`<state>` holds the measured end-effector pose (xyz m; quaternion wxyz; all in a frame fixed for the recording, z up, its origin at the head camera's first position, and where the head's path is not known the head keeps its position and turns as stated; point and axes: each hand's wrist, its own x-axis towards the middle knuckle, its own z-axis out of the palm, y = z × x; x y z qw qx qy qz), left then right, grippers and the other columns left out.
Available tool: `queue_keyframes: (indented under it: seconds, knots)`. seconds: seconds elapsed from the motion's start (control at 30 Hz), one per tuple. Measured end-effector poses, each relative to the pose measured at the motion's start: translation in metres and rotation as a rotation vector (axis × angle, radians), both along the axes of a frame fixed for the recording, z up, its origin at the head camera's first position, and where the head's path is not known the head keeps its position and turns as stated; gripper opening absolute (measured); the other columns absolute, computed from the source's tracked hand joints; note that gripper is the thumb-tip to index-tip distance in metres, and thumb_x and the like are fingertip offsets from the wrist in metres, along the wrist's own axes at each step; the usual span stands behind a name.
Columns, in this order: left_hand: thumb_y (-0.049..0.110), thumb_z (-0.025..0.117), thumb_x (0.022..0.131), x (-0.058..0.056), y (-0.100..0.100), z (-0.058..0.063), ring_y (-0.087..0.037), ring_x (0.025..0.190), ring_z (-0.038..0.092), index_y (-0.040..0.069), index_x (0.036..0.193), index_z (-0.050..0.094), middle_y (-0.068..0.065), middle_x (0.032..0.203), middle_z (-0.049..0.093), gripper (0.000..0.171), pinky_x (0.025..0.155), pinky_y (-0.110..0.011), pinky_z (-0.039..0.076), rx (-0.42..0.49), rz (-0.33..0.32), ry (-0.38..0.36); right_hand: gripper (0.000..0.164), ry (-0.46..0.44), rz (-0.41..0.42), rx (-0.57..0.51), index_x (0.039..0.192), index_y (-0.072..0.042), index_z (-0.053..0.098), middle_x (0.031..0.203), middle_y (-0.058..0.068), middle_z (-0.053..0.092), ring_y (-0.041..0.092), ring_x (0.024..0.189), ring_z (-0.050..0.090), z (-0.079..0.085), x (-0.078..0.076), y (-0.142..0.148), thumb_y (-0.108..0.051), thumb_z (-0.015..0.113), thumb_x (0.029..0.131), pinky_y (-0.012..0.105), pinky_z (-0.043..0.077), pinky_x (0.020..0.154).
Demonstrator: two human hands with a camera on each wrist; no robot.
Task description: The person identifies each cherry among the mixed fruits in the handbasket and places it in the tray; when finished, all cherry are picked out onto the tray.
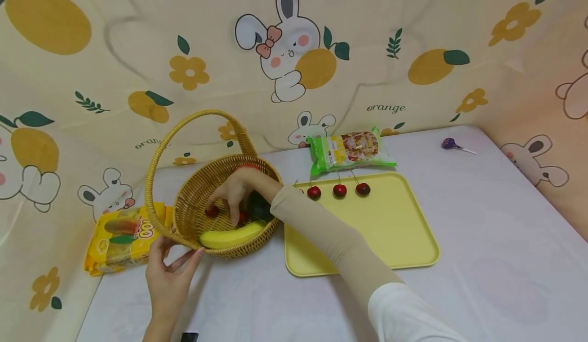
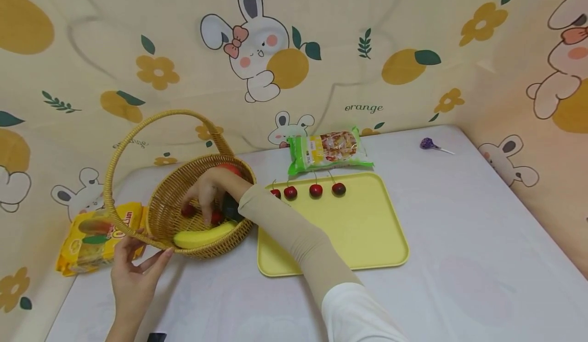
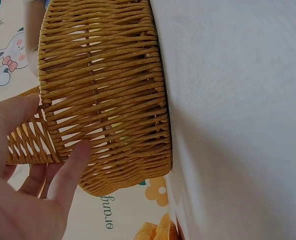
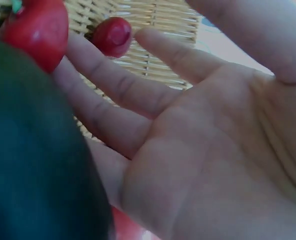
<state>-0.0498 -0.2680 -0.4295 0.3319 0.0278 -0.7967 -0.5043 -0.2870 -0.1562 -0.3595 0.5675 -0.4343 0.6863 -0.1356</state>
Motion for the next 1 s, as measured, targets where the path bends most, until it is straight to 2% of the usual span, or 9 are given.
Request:
queue_keyframes:
  seconds: [0.1, 0.2, 0.4, 0.57, 0.7, 0.83, 0.93, 1.0]
  knots:
    - [-0.024, 0.074, 0.073, 0.001, 0.000, -0.001, -0.021, 0.110, 0.054, -0.009, 0.139, 0.044, -0.013, 0.120, 0.054, 0.074, 0.076, -0.017, 0.060, 0.000, -0.001, 0.000, 0.071, -0.052, -0.005, -0.005, 0.150, -0.014, 0.039, 0.138, 0.019, 0.048, 0.017, 0.108, 0.057, -0.001, -0.001, 0.001, -0.004, 0.074, 0.088, 0.039, 0.056, 0.099]
    - [-0.024, 0.074, 0.073, 0.001, 0.000, -0.002, -0.021, 0.110, 0.054, -0.009, 0.139, 0.044, -0.014, 0.120, 0.054, 0.074, 0.075, -0.018, 0.060, 0.003, -0.003, 0.001, 0.058, -0.109, 0.023, -0.012, 0.141, -0.006, 0.048, 0.132, 0.021, 0.049, 0.017, 0.099, 0.059, -0.004, -0.002, 0.001, -0.003, 0.074, 0.089, 0.041, 0.056, 0.099]
    - [-0.024, 0.074, 0.073, 0.000, 0.000, -0.003, -0.020, 0.110, 0.053, -0.009, 0.139, 0.045, -0.015, 0.119, 0.054, 0.074, 0.075, -0.017, 0.060, 0.000, -0.005, 0.009, 0.042, -0.148, 0.087, -0.030, 0.129, 0.002, 0.058, 0.113, 0.015, 0.055, 0.013, 0.090, 0.058, -0.007, -0.003, 0.000, 0.003, 0.071, 0.089, 0.037, 0.057, 0.090]
    - [-0.022, 0.075, 0.074, 0.001, 0.000, -0.001, -0.018, 0.109, 0.054, -0.008, 0.138, 0.045, -0.018, 0.118, 0.054, 0.072, 0.075, -0.018, 0.061, -0.019, 0.002, -0.008, 0.029, -0.158, 0.100, -0.029, 0.118, 0.003, 0.065, 0.094, 0.008, 0.059, 0.014, 0.081, 0.056, -0.007, -0.003, 0.000, 0.009, 0.067, 0.090, 0.028, 0.056, 0.074]
    - [-0.022, 0.075, 0.074, 0.000, 0.001, -0.001, -0.019, 0.109, 0.054, -0.009, 0.137, 0.045, -0.016, 0.118, 0.054, 0.072, 0.074, -0.017, 0.060, -0.033, 0.006, -0.003, 0.024, -0.166, 0.111, -0.039, 0.112, 0.001, 0.067, 0.089, 0.006, 0.059, 0.014, 0.077, 0.055, -0.007, -0.003, 0.000, 0.010, 0.066, 0.090, 0.025, 0.056, 0.071]
    - [-0.023, 0.076, 0.072, 0.000, 0.000, -0.004, -0.019, 0.109, 0.054, -0.010, 0.137, 0.045, -0.012, 0.118, 0.054, 0.073, 0.074, -0.015, 0.060, -0.034, 0.005, 0.012, 0.022, -0.178, 0.140, -0.176, 0.109, 0.007, 0.065, 0.093, 0.009, 0.060, 0.015, 0.081, 0.053, -0.004, -0.003, 0.001, 0.014, 0.066, 0.088, 0.025, 0.054, 0.070]
    - [-0.024, 0.075, 0.072, 0.000, 0.000, -0.003, -0.020, 0.109, 0.054, -0.011, 0.136, 0.046, -0.012, 0.118, 0.054, 0.073, 0.074, -0.016, 0.060, -0.022, -0.001, 0.022, 0.023, -0.181, 0.101, -0.325, 0.107, 0.008, 0.065, 0.095, 0.012, 0.062, 0.015, 0.084, 0.053, 0.002, -0.004, 0.006, 0.016, 0.066, 0.085, 0.027, 0.053, 0.071]
    - [-0.025, 0.075, 0.071, 0.000, 0.000, -0.002, -0.020, 0.109, 0.055, -0.011, 0.136, 0.045, -0.012, 0.119, 0.054, 0.072, 0.075, -0.016, 0.060, -0.015, -0.003, 0.022, 0.024, -0.199, 0.041, -0.378, 0.108, 0.006, 0.067, 0.098, 0.011, 0.064, 0.015, 0.086, 0.055, 0.006, -0.006, 0.010, 0.015, 0.065, 0.086, 0.028, 0.056, 0.079]
